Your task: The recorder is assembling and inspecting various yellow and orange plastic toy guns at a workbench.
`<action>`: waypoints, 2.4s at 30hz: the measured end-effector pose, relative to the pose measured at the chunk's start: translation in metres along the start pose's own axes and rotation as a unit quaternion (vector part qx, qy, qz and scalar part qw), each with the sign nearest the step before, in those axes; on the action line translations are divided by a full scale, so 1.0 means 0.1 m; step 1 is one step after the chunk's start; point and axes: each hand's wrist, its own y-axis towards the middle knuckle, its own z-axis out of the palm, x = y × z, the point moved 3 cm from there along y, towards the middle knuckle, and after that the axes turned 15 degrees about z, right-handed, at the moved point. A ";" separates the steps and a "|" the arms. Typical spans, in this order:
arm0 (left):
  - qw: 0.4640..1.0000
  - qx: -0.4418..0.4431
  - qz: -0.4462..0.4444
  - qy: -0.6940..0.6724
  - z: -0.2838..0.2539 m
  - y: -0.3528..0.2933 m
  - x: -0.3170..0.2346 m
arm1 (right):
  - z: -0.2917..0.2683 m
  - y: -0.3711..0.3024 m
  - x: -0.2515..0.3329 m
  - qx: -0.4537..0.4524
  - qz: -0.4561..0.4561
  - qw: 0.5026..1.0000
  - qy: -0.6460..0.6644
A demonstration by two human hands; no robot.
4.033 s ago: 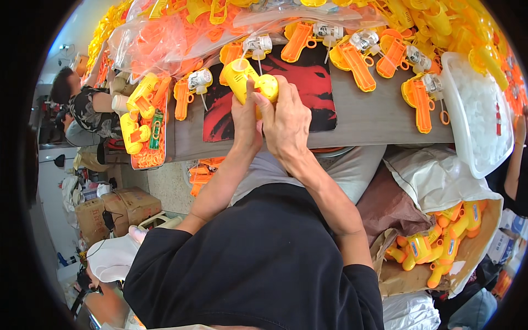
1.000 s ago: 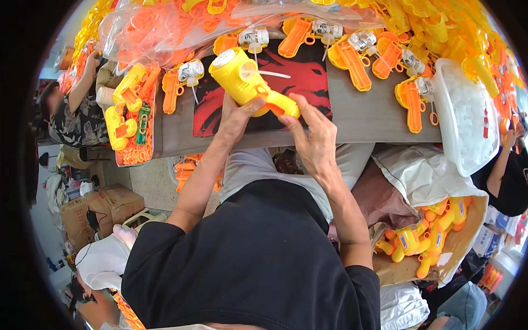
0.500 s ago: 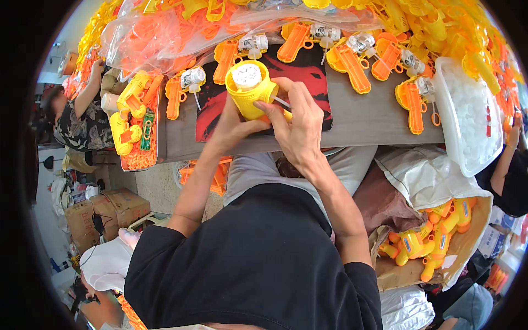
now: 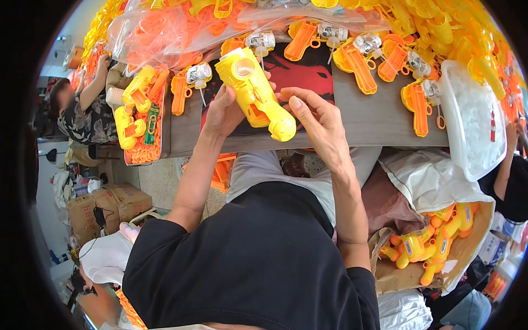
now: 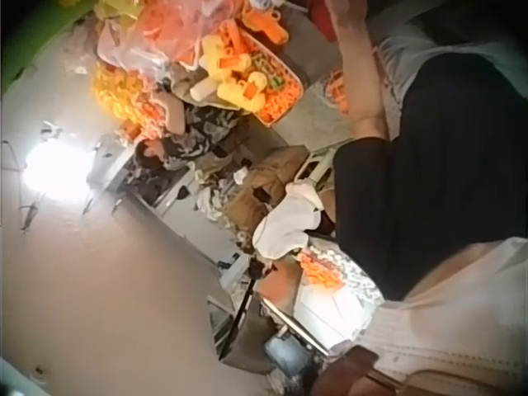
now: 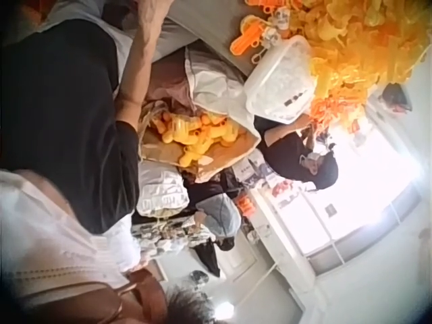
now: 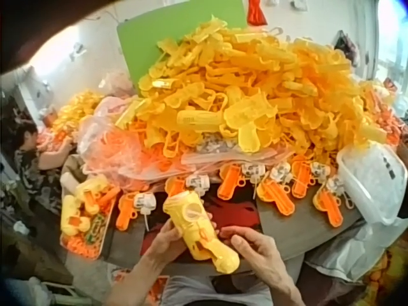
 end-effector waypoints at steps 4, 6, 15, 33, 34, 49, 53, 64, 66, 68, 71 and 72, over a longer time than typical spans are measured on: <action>0.999 -0.004 -0.022 0.026 0.04 -0.01 -0.04 | -0.01 0.07 0.08 0.005 0.045 0.999 -0.031; 0.995 0.007 -0.036 0.094 0.00 -0.03 -0.04 | 0.01 0.10 0.12 0.002 0.076 0.995 -0.061; 0.953 0.021 -0.047 0.299 0.07 -0.01 0.04 | 0.20 0.24 -0.13 -0.047 -0.004 0.959 -0.279; 0.938 0.112 -0.070 0.321 0.28 0.19 -0.21 | 0.15 0.33 -0.26 -0.004 -0.050 0.977 -0.206; 0.938 0.112 -0.069 0.322 0.25 0.19 -0.20 | 0.16 0.36 -0.23 0.023 -0.067 0.975 -0.210; 0.923 0.095 -0.021 0.373 0.25 0.12 -0.12 | 0.13 0.33 -0.05 0.063 0.023 0.980 -0.189; 0.888 0.129 -0.003 0.442 0.30 0.14 -0.32 | -0.07 0.14 0.09 0.098 -0.046 0.991 -0.084; 0.959 -0.028 -0.022 0.283 0.30 -0.19 -0.20 | -0.13 0.11 -0.50 0.093 -0.063 0.959 0.261; 0.957 -0.036 -0.009 0.289 0.28 -0.17 -0.21 | -0.08 0.10 -0.58 0.103 -0.031 0.954 0.282; 0.896 0.038 0.050 0.440 0.32 -0.09 -0.31 | -0.07 0.05 -0.40 0.028 -0.059 0.985 0.161; 0.713 0.154 0.118 0.674 0.59 0.03 -0.38 | -0.01 -0.01 -0.01 -0.102 -0.187 0.942 -0.260; 0.620 0.215 0.154 0.739 0.67 0.04 -0.34 | 0.09 0.01 0.07 -0.072 -0.180 0.945 -0.263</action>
